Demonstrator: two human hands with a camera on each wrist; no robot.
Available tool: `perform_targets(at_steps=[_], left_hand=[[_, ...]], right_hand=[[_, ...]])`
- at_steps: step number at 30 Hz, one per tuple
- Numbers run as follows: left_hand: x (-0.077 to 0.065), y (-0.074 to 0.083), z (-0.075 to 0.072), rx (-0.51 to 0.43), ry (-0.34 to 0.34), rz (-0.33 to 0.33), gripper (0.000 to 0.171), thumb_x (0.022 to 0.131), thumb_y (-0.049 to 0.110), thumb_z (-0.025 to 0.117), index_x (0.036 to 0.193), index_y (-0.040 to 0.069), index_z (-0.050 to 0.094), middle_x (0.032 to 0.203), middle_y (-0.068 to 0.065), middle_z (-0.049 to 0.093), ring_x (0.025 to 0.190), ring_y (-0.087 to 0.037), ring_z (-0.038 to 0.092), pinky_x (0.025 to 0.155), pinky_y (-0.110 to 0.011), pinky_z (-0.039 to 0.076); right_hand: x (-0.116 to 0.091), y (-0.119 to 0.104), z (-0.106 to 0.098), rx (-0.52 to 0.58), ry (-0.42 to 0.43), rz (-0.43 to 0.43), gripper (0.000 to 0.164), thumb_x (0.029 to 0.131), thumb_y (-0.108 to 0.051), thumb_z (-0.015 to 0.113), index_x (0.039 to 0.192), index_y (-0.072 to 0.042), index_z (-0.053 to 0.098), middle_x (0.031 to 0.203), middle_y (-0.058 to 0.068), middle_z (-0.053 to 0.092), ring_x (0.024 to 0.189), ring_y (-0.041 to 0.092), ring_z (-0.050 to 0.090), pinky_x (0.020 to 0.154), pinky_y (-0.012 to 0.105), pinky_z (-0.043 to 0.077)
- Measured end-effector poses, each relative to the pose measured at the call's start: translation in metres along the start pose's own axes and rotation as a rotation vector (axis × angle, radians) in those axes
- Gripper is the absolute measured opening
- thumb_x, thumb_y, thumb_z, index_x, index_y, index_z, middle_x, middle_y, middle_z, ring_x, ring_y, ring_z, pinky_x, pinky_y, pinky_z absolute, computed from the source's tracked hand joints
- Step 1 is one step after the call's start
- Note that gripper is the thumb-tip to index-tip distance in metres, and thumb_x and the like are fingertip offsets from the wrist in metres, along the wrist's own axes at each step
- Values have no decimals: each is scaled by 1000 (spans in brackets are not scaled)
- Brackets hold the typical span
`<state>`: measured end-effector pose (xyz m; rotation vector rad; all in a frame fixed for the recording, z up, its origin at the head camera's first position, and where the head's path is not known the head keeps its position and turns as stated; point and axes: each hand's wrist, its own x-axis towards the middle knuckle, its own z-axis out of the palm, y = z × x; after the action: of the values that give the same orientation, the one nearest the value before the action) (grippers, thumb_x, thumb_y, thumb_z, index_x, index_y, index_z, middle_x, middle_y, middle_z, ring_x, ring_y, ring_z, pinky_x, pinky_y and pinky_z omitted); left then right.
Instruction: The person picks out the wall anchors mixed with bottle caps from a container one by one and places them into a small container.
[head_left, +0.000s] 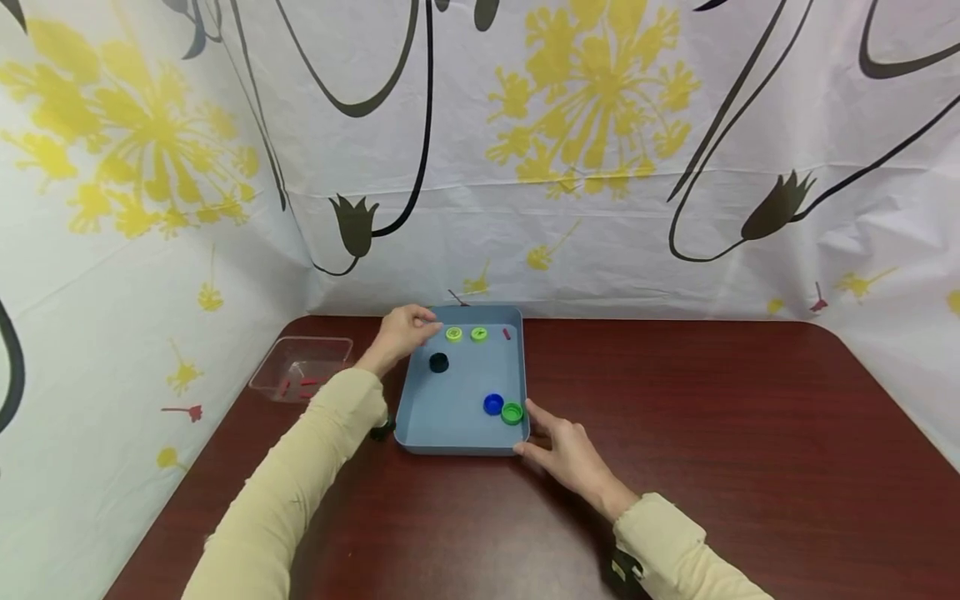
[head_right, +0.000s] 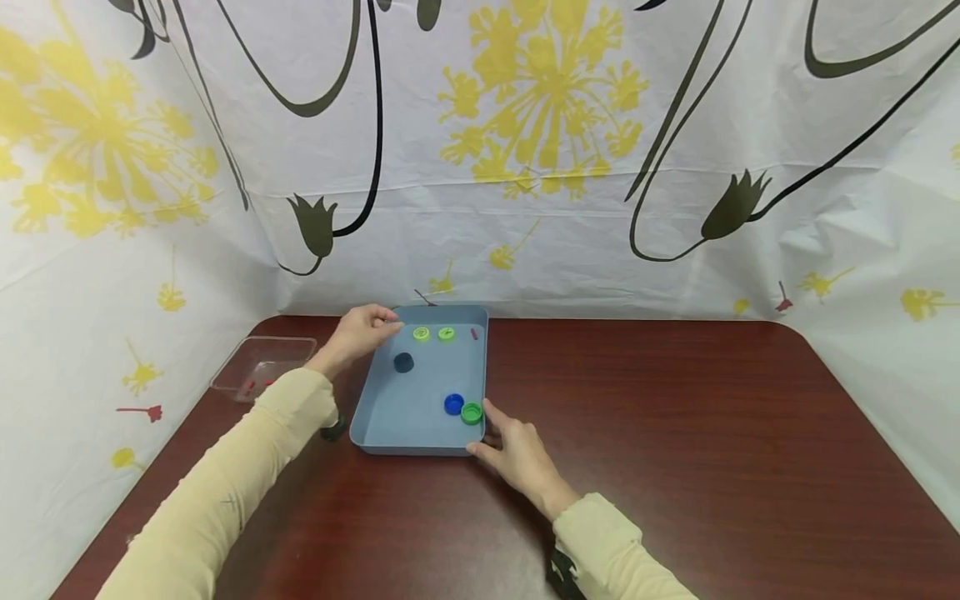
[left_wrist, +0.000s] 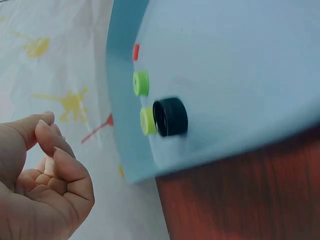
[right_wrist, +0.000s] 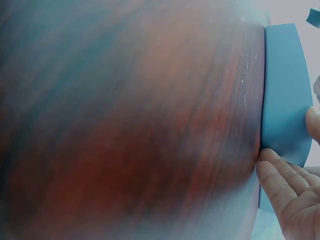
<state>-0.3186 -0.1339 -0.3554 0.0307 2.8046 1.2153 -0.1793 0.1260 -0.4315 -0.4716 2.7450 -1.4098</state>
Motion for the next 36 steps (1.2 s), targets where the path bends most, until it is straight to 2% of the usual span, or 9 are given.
perform_targets(at_steps=[7,10,15,22,27,36], left_hand=[[14,12,25,-10,-50,11,31,95,25,64,118,4,64,91,-13,70,95,-31,68,75,-30,51],[19,16,33,-2,-54,10,30,95,24,64,118,4,64,100,-16,71,95,-28,70,82,-34,54],[26,23,47,31,-66,0,31,94,24,65,119,5,65,113,-16,71,95,-25,71,85,-35,55],[32,32,66,66,-90,22,32,93,22,66,120,5,65,113,-14,72,95,-25,71,88,-38,55],[37,37,80,74,-104,10,34,91,22,69,120,5,64,111,-15,72,98,-26,70,90,-39,54],[43,38,98,140,-86,-4,33,89,21,72,117,5,66,122,-14,66,110,-29,63,96,-40,51]], right_hand=[[0,2,-1,1,-28,-17,68,88,-13,72,145,6,40,127,28,62,106,34,69,82,34,58],[1,2,-2,4,-24,-23,68,88,-12,73,144,7,41,127,29,62,105,34,70,81,33,59],[1,2,-2,8,-24,-24,68,88,-12,73,144,7,41,126,29,62,104,34,70,81,32,59],[1,2,-1,20,-18,-15,68,87,-11,73,144,7,41,129,28,61,104,33,70,80,31,59],[0,3,-1,8,-13,-22,67,87,-12,73,143,7,42,130,28,60,104,33,70,80,31,59],[0,4,0,14,-15,-42,67,87,-13,73,143,8,42,130,28,60,104,33,70,80,31,59]])
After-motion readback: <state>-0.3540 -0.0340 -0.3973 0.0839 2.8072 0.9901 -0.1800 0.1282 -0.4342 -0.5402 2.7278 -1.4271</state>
